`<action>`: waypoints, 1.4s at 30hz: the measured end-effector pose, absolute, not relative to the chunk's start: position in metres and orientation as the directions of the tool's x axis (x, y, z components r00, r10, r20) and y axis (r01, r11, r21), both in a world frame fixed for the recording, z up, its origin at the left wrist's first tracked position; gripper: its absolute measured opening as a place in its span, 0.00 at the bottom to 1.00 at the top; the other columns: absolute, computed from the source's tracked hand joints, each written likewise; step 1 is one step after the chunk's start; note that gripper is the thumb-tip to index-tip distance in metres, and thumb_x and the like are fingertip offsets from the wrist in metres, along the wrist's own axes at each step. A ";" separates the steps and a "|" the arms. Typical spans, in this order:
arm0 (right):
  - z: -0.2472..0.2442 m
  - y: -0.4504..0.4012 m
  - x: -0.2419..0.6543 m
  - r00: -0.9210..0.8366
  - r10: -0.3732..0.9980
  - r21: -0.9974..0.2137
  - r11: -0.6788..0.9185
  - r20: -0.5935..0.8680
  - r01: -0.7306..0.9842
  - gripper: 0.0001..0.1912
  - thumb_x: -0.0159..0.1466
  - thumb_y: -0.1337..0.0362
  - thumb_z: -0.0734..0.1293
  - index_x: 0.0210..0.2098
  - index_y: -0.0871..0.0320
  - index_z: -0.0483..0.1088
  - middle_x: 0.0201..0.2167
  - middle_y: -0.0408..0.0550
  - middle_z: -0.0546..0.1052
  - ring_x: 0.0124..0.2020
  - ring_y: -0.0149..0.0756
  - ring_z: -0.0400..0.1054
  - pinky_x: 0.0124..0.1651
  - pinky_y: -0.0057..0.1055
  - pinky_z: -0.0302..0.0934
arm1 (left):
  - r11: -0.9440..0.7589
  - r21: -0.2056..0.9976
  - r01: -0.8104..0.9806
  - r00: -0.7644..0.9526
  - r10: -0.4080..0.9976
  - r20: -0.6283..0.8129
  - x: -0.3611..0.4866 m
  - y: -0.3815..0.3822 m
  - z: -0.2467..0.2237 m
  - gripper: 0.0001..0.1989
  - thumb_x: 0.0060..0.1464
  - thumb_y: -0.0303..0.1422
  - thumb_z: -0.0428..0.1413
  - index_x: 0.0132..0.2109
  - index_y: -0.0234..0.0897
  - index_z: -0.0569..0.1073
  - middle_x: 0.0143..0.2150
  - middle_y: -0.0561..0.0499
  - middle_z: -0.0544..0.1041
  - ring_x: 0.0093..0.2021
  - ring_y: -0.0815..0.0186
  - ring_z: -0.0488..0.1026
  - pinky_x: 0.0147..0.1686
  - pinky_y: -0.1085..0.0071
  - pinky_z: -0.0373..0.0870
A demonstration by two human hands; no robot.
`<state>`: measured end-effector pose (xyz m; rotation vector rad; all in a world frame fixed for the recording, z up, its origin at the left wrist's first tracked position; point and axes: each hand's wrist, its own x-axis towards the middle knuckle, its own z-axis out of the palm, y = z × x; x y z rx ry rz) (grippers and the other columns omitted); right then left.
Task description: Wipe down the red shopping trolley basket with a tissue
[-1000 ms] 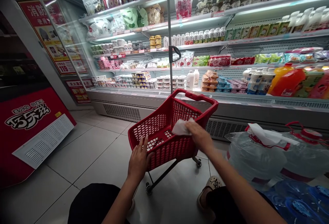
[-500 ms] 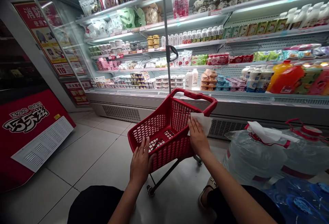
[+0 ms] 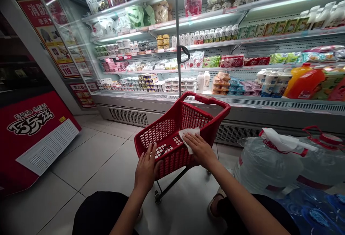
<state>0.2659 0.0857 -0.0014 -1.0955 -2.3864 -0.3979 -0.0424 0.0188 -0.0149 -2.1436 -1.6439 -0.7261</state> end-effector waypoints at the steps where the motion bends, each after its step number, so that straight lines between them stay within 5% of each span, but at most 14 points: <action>1: -0.002 0.088 0.270 -0.558 0.635 0.072 0.624 0.534 0.778 0.46 0.63 0.76 0.60 0.78 0.53 0.45 0.76 0.48 0.57 0.77 0.41 0.47 0.76 0.50 0.46 | -0.270 0.037 0.962 0.198 0.788 0.582 -0.042 0.018 -0.014 0.37 0.73 0.42 0.48 0.79 0.43 0.39 0.77 0.40 0.57 0.70 0.56 0.66 0.69 0.53 0.64; 7: -0.006 0.083 0.248 -0.451 0.674 0.059 0.519 0.585 0.853 0.44 0.62 0.78 0.59 0.77 0.57 0.49 0.74 0.51 0.61 0.76 0.45 0.50 0.75 0.51 0.50 | -0.277 0.026 0.960 0.212 0.789 0.577 -0.040 0.017 -0.014 0.37 0.73 0.41 0.48 0.79 0.42 0.38 0.76 0.40 0.59 0.71 0.55 0.65 0.69 0.53 0.64; 14: -0.015 0.043 0.169 -0.583 0.593 0.080 0.660 0.555 0.747 0.42 0.67 0.77 0.57 0.78 0.52 0.44 0.76 0.46 0.56 0.77 0.41 0.46 0.75 0.45 0.53 | -0.283 0.010 0.959 0.222 0.773 0.594 -0.043 0.024 -0.019 0.39 0.72 0.41 0.48 0.79 0.40 0.36 0.76 0.37 0.59 0.71 0.54 0.65 0.68 0.52 0.65; 18: -0.009 0.057 0.203 -0.642 0.551 0.149 0.686 0.534 0.712 0.40 0.69 0.74 0.59 0.77 0.49 0.46 0.75 0.44 0.57 0.76 0.39 0.48 0.75 0.46 0.50 | -0.298 0.016 0.954 0.232 0.774 0.590 -0.055 0.027 -0.017 0.39 0.72 0.44 0.47 0.79 0.40 0.37 0.76 0.37 0.59 0.71 0.53 0.65 0.66 0.52 0.67; 25: 0.018 0.109 0.318 -0.524 0.645 0.236 0.482 0.556 0.844 0.41 0.68 0.77 0.55 0.77 0.48 0.45 0.76 0.44 0.56 0.76 0.38 0.50 0.77 0.49 0.45 | -0.301 0.078 0.951 0.207 0.799 0.565 -0.062 0.029 -0.013 0.38 0.72 0.45 0.47 0.79 0.45 0.36 0.77 0.39 0.55 0.70 0.52 0.67 0.64 0.52 0.69; 32: 0.014 0.112 0.296 -0.439 0.698 0.206 0.396 0.566 0.895 0.37 0.68 0.75 0.57 0.75 0.55 0.55 0.74 0.51 0.62 0.75 0.43 0.51 0.76 0.49 0.48 | -0.266 0.069 0.962 0.181 0.802 0.570 -0.048 0.029 -0.013 0.38 0.72 0.41 0.48 0.79 0.44 0.37 0.78 0.37 0.53 0.70 0.51 0.67 0.65 0.51 0.68; 42: -0.002 0.052 0.193 -0.560 0.619 0.156 0.583 0.550 0.798 0.53 0.61 0.81 0.62 0.78 0.48 0.38 0.76 0.55 0.56 0.75 0.49 0.51 0.73 0.52 0.52 | -0.265 0.031 0.964 0.196 0.782 0.592 -0.044 0.022 -0.016 0.37 0.72 0.40 0.48 0.79 0.44 0.38 0.77 0.37 0.55 0.71 0.53 0.65 0.66 0.51 0.66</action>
